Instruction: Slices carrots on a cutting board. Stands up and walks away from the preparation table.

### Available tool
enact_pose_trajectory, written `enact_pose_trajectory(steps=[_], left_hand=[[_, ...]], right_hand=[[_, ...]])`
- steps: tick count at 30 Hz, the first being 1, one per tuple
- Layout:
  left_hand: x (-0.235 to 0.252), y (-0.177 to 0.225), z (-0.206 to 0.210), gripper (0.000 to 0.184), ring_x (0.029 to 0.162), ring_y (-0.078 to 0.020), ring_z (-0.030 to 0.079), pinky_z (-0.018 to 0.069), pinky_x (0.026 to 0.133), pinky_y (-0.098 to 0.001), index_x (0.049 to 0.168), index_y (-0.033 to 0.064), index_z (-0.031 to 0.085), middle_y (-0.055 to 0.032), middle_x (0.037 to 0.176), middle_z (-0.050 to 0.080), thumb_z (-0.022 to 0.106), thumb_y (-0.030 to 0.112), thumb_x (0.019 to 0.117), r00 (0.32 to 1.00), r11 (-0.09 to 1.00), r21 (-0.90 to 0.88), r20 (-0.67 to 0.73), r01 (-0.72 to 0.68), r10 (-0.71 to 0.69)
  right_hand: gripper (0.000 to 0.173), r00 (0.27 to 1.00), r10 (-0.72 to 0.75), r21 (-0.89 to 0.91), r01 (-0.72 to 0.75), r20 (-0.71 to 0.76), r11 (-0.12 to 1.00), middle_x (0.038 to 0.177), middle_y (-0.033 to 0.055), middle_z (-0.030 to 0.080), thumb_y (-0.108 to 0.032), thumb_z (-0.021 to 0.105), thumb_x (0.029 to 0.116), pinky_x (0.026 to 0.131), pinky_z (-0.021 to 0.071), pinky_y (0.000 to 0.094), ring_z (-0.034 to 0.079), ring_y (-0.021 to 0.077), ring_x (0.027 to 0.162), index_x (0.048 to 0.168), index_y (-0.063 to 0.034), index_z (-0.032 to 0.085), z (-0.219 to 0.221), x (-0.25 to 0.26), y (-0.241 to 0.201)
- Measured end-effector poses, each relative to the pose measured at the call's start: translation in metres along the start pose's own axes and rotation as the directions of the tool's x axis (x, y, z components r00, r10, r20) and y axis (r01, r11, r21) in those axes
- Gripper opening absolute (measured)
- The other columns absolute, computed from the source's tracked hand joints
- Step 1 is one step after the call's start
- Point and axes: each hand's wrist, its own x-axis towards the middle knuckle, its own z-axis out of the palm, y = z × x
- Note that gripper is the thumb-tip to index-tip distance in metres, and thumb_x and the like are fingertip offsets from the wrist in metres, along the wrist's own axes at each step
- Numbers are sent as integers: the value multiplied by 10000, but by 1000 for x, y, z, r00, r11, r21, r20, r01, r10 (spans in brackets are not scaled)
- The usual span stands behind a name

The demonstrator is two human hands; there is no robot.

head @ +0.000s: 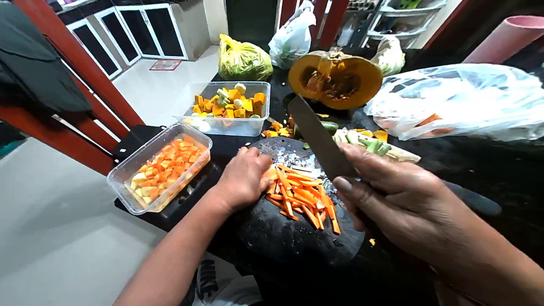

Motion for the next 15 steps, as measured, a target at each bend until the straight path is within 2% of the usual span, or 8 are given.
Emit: enact_pose_trajectory(steps=[2,4,6,8,10,12,13,15], left_hand=[[6,-2,5,240,1081,-359,618,515,928,-518,1115,-10,696,-184,1068,661,735,135,927,999,998,-56,47,6,-4],[4,-4,7,192,1008,-338,635,529,876,-507,1058,-9,678,-167,1004,659,737,87,903,1000,997,-77,12,-4,5],[-2,-4,6,252,971,-332,653,538,861,-517,1091,-9,641,-168,991,661,753,63,878,999,996,-78,4,36,-35],[-10,-7,6,280,1010,-341,648,525,907,-522,1145,-30,654,-184,1030,662,735,52,890,998,994,-86,15,68,-67],[-22,-14,14,154,966,-315,659,541,860,-490,1028,-15,702,-161,977,665,704,49,888,998,996,-91,-69,5,-11],[-39,-20,24,95,916,-282,665,558,799,-444,944,33,735,-122,924,673,685,52,866,962,991,-48,-248,-127,111],[-47,-21,29,100,917,-259,655,548,797,-402,942,60,755,-103,922,679,671,75,889,931,983,-7,-322,-182,170],[-62,-23,35,166,958,-223,635,529,849,-333,1000,86,776,-87,947,677,616,119,973,899,969,24,-367,-248,239]], right_hand=[[449,1000,11,-31,-10,20,999,676,-70,562,-222,459,1070,485,479,128,535,-34,533,1509,-134,486,1,0,2],[461,999,22,-51,-19,48,998,667,-69,544,-206,439,1066,491,468,130,523,-32,535,1517,-113,465,3,1,3],[470,996,30,-64,-25,89,998,671,-68,535,-201,422,1068,495,460,124,517,-36,538,1523,-89,447,5,0,4],[469,991,42,-84,-31,128,996,674,-68,534,-195,412,1060,488,453,118,508,-43,531,1506,-57,463,9,1,5],[462,986,53,-107,-36,158,994,664,-60,534,-180,415,1051,473,455,133,505,-33,514,1487,-40,480,16,2,5],[487,981,56,-163,-25,185,986,661,-50,546,-166,412,1041,484,467,163,510,-13,513,1505,-28,458,23,0,4],[498,979,51,-191,-12,198,981,658,-40,555,-159,414,1035,486,471,183,512,4,512,1512,-20,453,27,-1,4],[508,974,35,-243,21,224,970,639,-27,545,-155,421,1020,468,460,219,500,41,497,1502,-2,466,34,-3,5]])
